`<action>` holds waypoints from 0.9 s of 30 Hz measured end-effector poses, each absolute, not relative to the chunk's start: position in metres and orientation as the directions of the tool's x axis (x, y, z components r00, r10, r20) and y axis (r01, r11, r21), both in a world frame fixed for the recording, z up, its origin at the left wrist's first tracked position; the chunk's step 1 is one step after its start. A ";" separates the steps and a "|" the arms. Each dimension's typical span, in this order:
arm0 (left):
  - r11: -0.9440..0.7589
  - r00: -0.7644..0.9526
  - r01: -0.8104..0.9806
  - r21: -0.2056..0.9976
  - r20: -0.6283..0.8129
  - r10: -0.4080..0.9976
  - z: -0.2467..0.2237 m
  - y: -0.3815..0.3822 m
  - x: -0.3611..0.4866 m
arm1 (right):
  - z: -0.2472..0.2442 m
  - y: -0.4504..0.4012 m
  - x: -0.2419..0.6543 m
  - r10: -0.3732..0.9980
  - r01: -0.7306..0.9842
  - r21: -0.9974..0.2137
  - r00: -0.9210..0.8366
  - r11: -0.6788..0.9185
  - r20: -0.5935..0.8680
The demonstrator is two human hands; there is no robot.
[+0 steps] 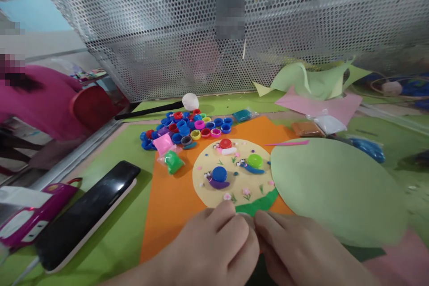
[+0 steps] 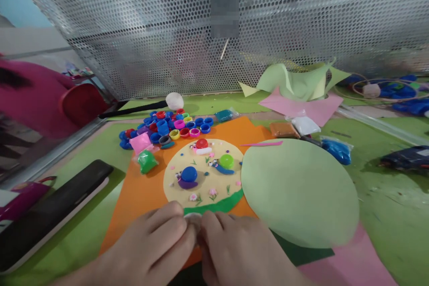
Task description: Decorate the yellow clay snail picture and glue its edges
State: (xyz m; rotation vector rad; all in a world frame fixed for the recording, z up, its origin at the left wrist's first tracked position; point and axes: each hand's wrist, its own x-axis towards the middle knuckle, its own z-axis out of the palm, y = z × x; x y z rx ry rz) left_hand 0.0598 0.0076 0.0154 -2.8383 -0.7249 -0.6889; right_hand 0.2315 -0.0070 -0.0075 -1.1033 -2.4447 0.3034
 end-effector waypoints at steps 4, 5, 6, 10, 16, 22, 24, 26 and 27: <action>-0.879 0.777 0.469 -0.086 0.513 0.364 0.018 0.005 0.061 | -0.012 -0.011 0.230 0.776 0.643 -0.440 -0.567 0.627 0.276; -0.875 0.784 0.466 -0.131 0.520 0.340 0.020 0.005 0.062 | -0.012 -0.012 0.231 0.778 0.642 -0.448 -0.573 0.622 0.259; -0.866 0.794 0.466 -0.180 0.517 0.320 0.021 0.005 0.062 | -0.011 -0.012 0.231 0.779 0.644 -0.450 -0.577 0.619 0.245; -0.827 0.815 0.464 -0.318 0.519 0.257 0.024 0.003 0.064 | -0.006 -0.012 0.231 0.794 0.645 -0.481 -0.565 0.594 0.223; -0.744 0.714 0.612 -0.270 0.594 0.372 0.007 -0.010 0.060 | -0.001 -0.004 0.232 0.801 0.600 -0.553 -0.549 0.577 0.239; -0.789 0.515 0.488 0.374 0.606 0.606 0.022 0.001 0.056 | 0.014 -0.001 0.236 0.797 0.369 -0.775 -0.540 0.514 0.271; -0.792 0.504 0.342 0.505 0.613 0.609 0.026 0.006 0.058 | 0.017 -0.001 0.236 0.816 0.321 -0.835 -0.530 0.446 0.232; -0.809 0.450 0.315 0.497 0.672 0.588 0.025 0.010 0.060 | 0.015 -0.001 0.236 0.806 0.296 -0.861 -0.559 0.413 0.195; -0.798 0.424 0.352 0.489 0.676 0.602 0.024 0.011 0.061 | 0.012 -0.001 0.235 0.799 0.276 -0.869 -0.567 0.411 0.198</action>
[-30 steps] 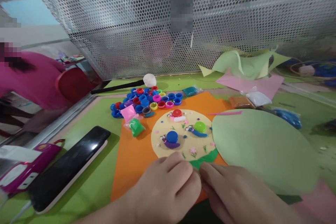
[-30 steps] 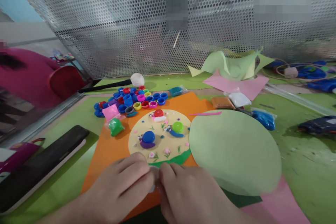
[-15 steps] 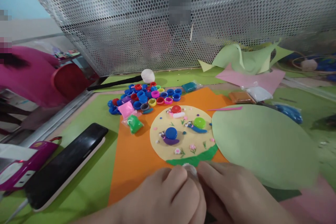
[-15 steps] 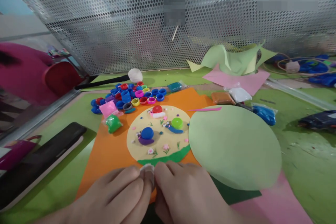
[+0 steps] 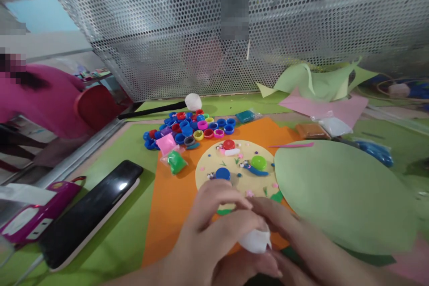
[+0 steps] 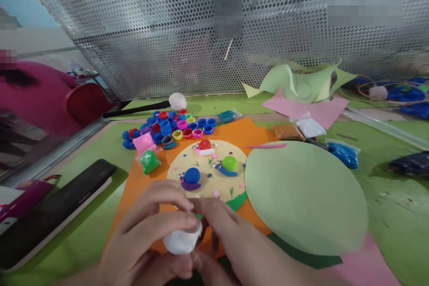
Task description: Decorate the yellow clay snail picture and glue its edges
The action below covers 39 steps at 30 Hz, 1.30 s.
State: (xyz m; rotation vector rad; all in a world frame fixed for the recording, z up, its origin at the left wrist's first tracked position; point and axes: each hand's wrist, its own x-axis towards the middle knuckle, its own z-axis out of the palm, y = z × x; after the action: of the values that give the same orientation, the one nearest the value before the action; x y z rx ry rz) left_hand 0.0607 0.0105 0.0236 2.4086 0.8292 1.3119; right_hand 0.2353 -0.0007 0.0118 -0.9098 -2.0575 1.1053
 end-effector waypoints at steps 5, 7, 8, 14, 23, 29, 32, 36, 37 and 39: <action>-0.745 0.451 0.487 0.455 0.600 0.661 0.015 0.011 0.059 | -0.004 0.002 0.236 0.824 0.179 -0.884 -0.476 0.432 0.307; -0.754 0.415 0.505 0.419 0.648 0.638 0.016 0.011 0.058 | -0.005 0.003 0.237 0.826 0.206 -0.851 -0.430 0.483 0.365; -0.766 0.416 0.514 0.387 0.669 0.617 0.017 0.011 0.058 | -0.004 0.004 0.238 0.822 0.228 -0.830 -0.413 0.510 0.392; -0.830 0.522 0.488 0.269 0.673 0.525 0.025 0.014 0.056 | -0.002 0.005 0.242 0.783 0.324 -0.718 -0.358 0.616 0.509; -0.828 0.602 0.455 0.329 0.572 0.558 0.013 0.012 0.060 | -0.007 0.005 0.244 0.713 0.296 -0.670 -0.478 0.681 0.513; -0.696 0.525 0.470 0.543 0.462 0.715 0.003 0.004 0.065 | -0.011 0.002 0.243 0.715 0.398 -0.609 -0.522 0.687 0.465; -0.578 0.448 0.474 0.664 0.382 0.808 0.002 0.000 0.070 | -0.010 0.000 0.238 0.709 0.445 -0.555 -0.499 0.703 0.498; -0.505 0.429 0.478 0.718 0.311 0.848 0.001 -0.004 0.072 | -0.002 -0.002 0.231 0.690 0.546 -0.430 -0.485 0.719 0.538; -0.508 0.425 0.483 0.713 0.316 0.848 0.001 -0.005 0.073 | -0.001 -0.001 0.230 0.676 0.543 -0.416 -0.479 0.730 0.560; -0.514 0.422 0.487 0.706 0.325 0.846 -0.001 -0.006 0.073 | -0.001 -0.001 0.230 0.670 0.560 -0.394 -0.462 0.728 0.582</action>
State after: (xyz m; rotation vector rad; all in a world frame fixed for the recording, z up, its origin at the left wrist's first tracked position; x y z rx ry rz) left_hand 0.0733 -0.0061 -0.0005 2.1647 1.1251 0.9202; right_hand 0.2298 -0.0013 -0.0010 -0.9252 -2.1824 0.1882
